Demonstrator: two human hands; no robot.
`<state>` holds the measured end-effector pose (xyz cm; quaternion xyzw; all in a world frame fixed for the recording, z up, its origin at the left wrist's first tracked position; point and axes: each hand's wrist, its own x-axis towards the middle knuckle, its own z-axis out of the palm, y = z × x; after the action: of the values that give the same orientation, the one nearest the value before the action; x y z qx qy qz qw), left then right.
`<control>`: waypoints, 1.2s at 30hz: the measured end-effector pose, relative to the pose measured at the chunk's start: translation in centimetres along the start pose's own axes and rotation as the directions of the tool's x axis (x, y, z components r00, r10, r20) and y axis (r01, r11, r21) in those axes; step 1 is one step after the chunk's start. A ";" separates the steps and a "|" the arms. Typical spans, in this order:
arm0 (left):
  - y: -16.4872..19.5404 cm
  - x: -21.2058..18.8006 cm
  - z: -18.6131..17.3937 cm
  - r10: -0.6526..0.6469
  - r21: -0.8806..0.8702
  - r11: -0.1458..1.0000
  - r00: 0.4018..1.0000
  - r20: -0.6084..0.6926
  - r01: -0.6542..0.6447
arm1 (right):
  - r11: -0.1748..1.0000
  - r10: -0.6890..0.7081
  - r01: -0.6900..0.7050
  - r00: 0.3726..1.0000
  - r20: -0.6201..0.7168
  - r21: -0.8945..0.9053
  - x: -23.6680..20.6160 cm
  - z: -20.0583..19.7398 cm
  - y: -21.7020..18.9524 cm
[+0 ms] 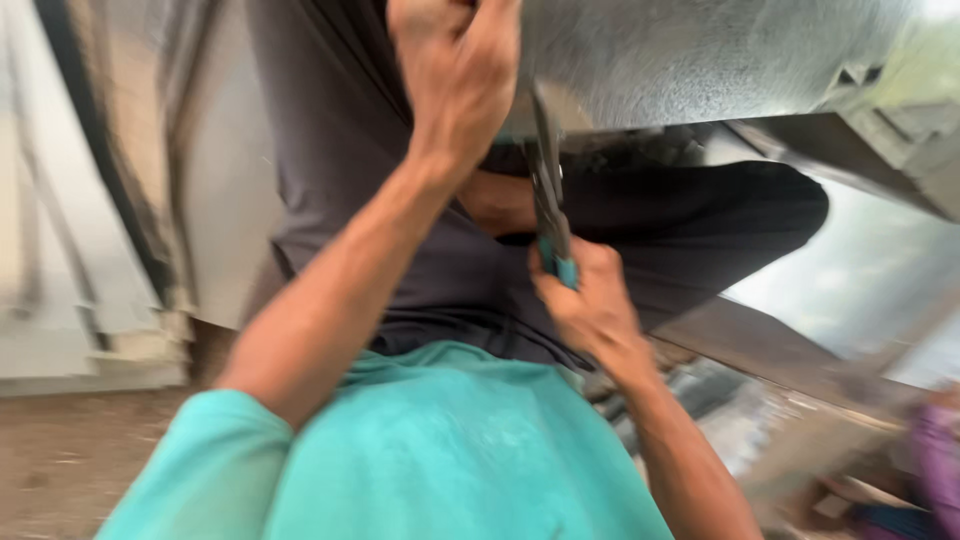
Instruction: The person is cutting a large metal sheet using tin snips. They hold the sheet with one hand and use the snips with the other to trim the edges. The person is sitting on the ground surrounded by other metal sheets.
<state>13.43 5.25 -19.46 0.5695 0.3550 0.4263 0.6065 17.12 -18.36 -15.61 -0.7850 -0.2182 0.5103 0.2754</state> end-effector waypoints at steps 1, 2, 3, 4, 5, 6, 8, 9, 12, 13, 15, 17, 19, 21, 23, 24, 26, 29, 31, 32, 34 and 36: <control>-0.4 -1.1 0.3 0.027 0.002 1.000 0.998 -0.056 -0.027 | 0.999 0.006 -0.008 0.999 0.045 0.037 -0.5 -1.1 0.3; -0.8 -2.7 0.5 0.045 -0.017 0.999 0.995 -0.094 -0.047 | 0.997 0.024 -0.029 0.997 0.069 0.073 -1.2 -2.2 0.6; -1.1 -4.7 1.1 -0.043 -0.110 0.993 0.997 -0.069 0.036 | 0.985 0.066 -0.082 0.992 0.109 0.150 -2.1 -3.2 1.0; -1.2 -6.9 1.8 -0.146 -0.199 0.970 0.989 -0.031 0.138 | 0.964 0.110 -0.143 0.982 0.152 0.223 -3.1 -3.9 1.4; -1.4 -8.4 3.0 -0.243 -0.253 0.933 0.966 0.087 0.257 | 0.935 0.155 -0.209 0.968 0.198 0.286 -4.2 -4.5 1.9; -1.4 -9.9 4.3 -0.333 -0.280 0.881 0.921 0.203 0.381 | 0.925 0.182 -0.189 0.982 0.051 0.329 -5.3 -4.6 2.5; -0.9 -11.2 7.2 -0.427 -0.206 0.783 0.747 0.510 0.588 | 0.920 0.214 -0.125 0.954 -0.209 0.370 -7.0 -3.9 4.0; -0.6 -12.0 8.5 -0.482 -0.188 0.731 0.691 0.539 0.656 | 0.891 0.202 -0.087 0.955 -0.217 0.445 -7.7 -3.4 4.9; 0.2 -12.9 11.7 -0.526 -0.144 0.690 0.628 0.573 0.709 | 0.819 0.163 0.025 0.948 -0.274 0.573 -8.4 -1.8 7.1; 0.2 -13.1 12.1 -0.476 -0.150 0.749 0.682 0.556 0.645 | 0.827 0.160 0.038 0.941 -0.299 0.561 -8.3 -1.4 7.5; -0.2 -13.6 12.3 -0.453 -0.151 0.778 0.711 0.538 0.610 | 0.830 0.194 0.005 0.934 -0.298 0.557 -7.8 -1.1 7.6; -1.1 -14.3 11.7 -0.472 -0.184 0.738 0.691 0.548 0.649 | 0.842 0.231 -0.045 0.931 -0.283 0.538 -7.1 -1.4 7.0; -2.0 -14.9 10.9 -0.440 -0.182 0.774 0.722 0.534 0.606 | 0.873 0.165 0.015 0.931 -0.325 0.487 -6.6 -1.8 6.1; -2.5 -15.3 10.4 -0.452 -0.177 0.773 0.725 0.520 0.609 | 0.890 0.131 0.042 0.931 -0.342 0.454 -6.6 -2.3 5.5; -2.7 -15.5 10.2 -0.494 -0.176 0.743 0.706 0.507 0.646 | 0.897 0.116 0.051 0.931 -0.347 0.439 -6.8 -2.5 5.6; -2.7 -15.6 10.2 -0.493 -0.176 0.747 0.712 0.501 0.641 | 0.889 0.150 0.019 0.932 -0.331 0.457 -6.9 -2.5 5.9; -2.6 -15.7 10.4 -0.488 -0.175 0.757 0.722 0.490 0.630 | 0.870 0.217 -0.045 0.929 -0.300 0.491 -7.0 -2.3 6.7; -2.5 -15.8 10.5 -0.508 -0.117 0.762 0.701 0.501 0.637 | 0.925 0.098 0.060 0.915 -0.390 0.374 -6.3 -1.5 7.6; -2.4 -15.5 10.4 -0.480 -0.139 0.769 0.708 0.519 0.623 | 0.945 0.052 0.100 0.894 -0.445 0.310 -5.3 -1.1 7.8; -2.1 -15.3 10.4 -0.460 -0.151 0.776 0.713 0.529 0.612 | 0.953 0.023 0.124 0.880 -0.475 0.277 -4.9 -1.0 7.8; -1.4 -14.4 10.5 -0.429 -0.191 0.780 0.732 0.530 0.596 | 0.973 -0.078 0.185 0.832 -0.549 0.142 -4.5 -1.6 7.3; -0.1 -13.4 10.9 -0.380 -0.291 0.796 0.813 0.442 0.531 | 0.993 -0.111 0.114 0.806 -0.582 -0.031 -4.9 -2.5 7.6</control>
<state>18.28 -11.31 -19.22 0.3965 0.2710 0.2159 0.8502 18.04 -27.60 -16.43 -0.8885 -0.1681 0.2289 0.3605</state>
